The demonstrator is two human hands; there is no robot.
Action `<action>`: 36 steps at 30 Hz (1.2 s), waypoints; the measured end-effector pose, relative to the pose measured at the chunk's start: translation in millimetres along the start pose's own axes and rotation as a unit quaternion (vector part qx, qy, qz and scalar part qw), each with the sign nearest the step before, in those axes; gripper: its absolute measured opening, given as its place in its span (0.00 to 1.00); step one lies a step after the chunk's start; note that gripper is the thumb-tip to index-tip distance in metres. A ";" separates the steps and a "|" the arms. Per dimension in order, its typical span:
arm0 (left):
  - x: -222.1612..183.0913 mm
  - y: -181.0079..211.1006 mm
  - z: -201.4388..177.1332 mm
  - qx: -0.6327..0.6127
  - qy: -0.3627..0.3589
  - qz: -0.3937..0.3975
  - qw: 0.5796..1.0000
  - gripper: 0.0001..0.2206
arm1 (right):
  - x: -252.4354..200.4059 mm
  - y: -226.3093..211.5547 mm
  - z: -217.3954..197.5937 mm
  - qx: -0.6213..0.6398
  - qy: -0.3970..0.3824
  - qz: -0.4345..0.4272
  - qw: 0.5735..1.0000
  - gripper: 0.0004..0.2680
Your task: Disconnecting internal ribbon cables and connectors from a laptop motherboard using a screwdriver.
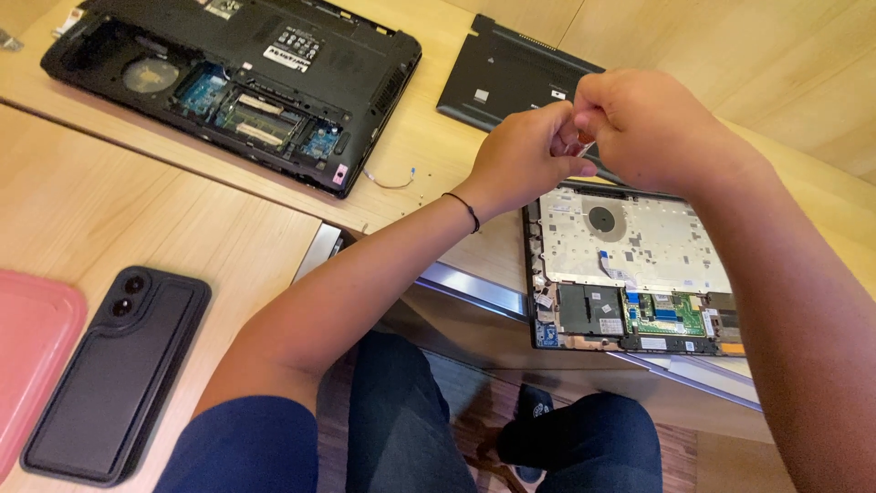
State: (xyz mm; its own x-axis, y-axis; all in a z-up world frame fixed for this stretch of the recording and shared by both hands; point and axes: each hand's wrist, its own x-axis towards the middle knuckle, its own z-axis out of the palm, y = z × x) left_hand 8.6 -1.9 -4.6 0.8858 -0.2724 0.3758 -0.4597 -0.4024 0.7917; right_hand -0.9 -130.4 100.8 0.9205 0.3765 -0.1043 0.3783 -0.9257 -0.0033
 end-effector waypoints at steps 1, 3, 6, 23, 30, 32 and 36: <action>3.0 0.5 0.3 0.000 0.002 0.006 1.000 0.16 | -2.9 8.2 2.3 -0.003 0.004 0.002 1.000 0.07; 2.1 -1.7 1.1 -0.067 -0.060 0.049 0.995 0.05 | -7.4 21.4 10.8 0.040 0.050 -0.130 0.990 0.08; 0.6 0.9 2.2 -0.057 -0.055 0.022 0.997 0.09 | -14.3 19.9 9.2 0.072 0.035 -0.102 0.992 0.09; 10.9 -17.2 -46.1 0.301 -0.006 0.053 0.952 0.04 | -230.3 265.6 127.8 0.091 0.125 0.390 0.908 0.09; 3.6 -81.0 -23.0 0.523 0.041 0.171 0.834 0.10 | -231.8 304.4 176.6 0.145 0.260 0.393 0.870 0.06; 3.2 -86.1 -23.9 0.519 0.027 0.160 0.839 0.09 | -236.0 294.2 168.5 0.178 0.277 0.416 0.847 0.05; 5.9 -92.1 -27.1 0.481 -0.010 0.139 0.866 0.06 | -235.1 302.3 192.0 0.193 0.298 0.371 0.858 0.05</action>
State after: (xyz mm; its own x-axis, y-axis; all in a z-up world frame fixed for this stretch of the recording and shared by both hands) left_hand 57.9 57.2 -62.2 0.7357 -0.4870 0.4707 -0.5048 -0.8576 -0.0984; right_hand -121.7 -505.8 -66.6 0.8239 -0.4762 0.3073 -0.2873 -0.8184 -0.4977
